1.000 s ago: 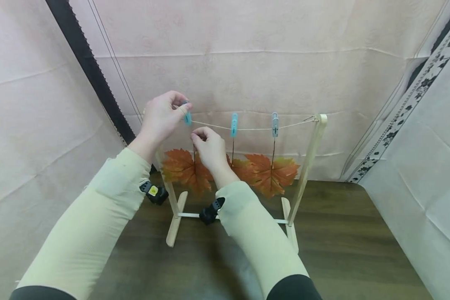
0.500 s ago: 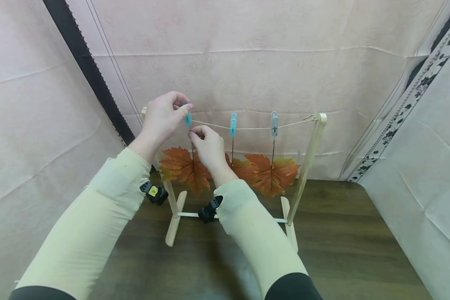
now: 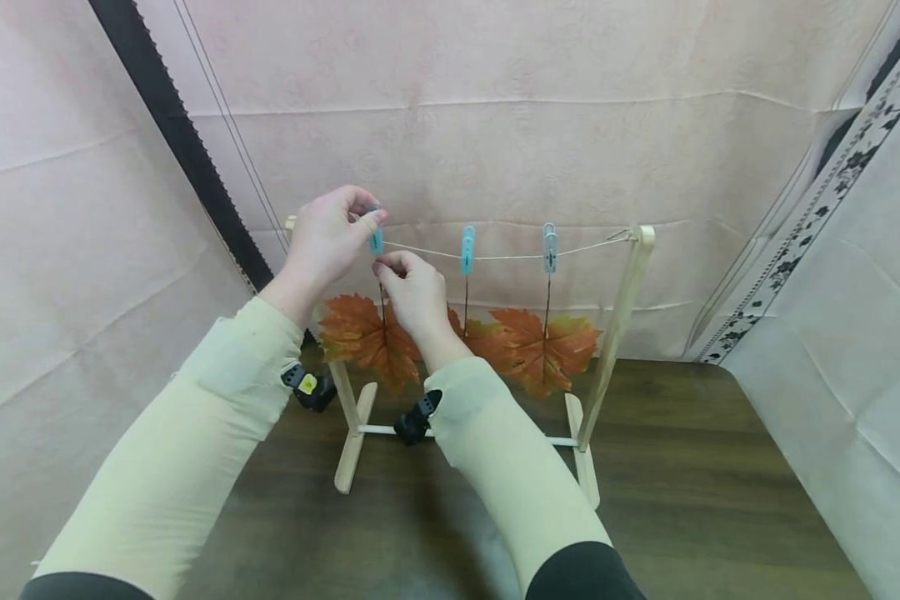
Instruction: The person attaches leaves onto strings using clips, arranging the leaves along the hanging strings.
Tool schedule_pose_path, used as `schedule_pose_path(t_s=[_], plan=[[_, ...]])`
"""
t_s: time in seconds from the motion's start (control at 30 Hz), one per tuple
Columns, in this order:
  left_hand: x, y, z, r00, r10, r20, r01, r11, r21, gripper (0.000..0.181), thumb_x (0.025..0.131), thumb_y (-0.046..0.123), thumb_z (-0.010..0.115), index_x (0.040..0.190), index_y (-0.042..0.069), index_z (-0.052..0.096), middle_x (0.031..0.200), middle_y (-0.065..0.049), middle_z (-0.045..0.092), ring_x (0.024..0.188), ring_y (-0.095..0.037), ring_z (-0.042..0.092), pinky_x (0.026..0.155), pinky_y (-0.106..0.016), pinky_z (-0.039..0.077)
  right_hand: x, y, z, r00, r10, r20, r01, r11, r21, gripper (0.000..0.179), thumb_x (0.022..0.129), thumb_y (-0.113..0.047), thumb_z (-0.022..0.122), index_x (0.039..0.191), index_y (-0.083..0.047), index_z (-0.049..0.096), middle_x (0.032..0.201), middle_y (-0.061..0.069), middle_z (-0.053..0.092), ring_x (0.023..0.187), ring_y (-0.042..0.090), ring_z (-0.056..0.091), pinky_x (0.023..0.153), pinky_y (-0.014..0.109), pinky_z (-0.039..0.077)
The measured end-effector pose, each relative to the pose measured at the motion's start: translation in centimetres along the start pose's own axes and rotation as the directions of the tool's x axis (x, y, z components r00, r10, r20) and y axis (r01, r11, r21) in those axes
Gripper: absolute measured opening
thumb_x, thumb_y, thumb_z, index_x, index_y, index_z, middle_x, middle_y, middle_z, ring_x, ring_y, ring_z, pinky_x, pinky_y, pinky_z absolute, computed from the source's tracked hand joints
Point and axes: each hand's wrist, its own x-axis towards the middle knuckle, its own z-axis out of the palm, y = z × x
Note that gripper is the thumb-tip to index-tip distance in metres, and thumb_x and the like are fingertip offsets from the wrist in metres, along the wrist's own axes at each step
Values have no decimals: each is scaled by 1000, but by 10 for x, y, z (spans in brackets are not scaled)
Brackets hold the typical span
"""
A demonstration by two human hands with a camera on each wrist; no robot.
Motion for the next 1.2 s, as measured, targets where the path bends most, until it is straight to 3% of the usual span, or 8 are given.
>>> schedule_pose_path(t_s=[0.33,0.63,0.9,1.2], plan=[[-1,-1,0,1000,3,-4,-3,1000,-14,28,84,41,51,101,19,57,95,7,59,82,-9,52,71,-25,40,1,-3,1,1000,0,4,0,1000,-21,20,81,-41,56,89,-24,63,72,-2,60,67,16,56,47,30,38],[-2,-1,1,1000,-25,17,25,1000,-15,34,84,42,51,107,17,55,100,3,59,85,-11,53,73,-27,40,-1,2,1,1000,12,0,-12,1000,4,16,82,-35,57,91,-23,63,80,-2,61,66,12,57,57,31,43],[-3,-4,6,995,-47,89,49,998,-28,47,83,45,51,118,14,50,110,0,56,96,-13,52,77,-29,43,-3,7,2,1000,18,4,-18,1000,13,20,83,-36,56,95,-21,63,80,-1,61,69,17,58,55,30,43],[-5,-6,7,993,-50,109,55,998,-37,52,83,48,49,123,15,48,115,2,53,100,-12,51,80,-29,41,-6,12,-1,1000,23,14,-23,1000,0,22,82,-38,55,97,-23,63,83,-6,62,70,12,58,57,30,44]])
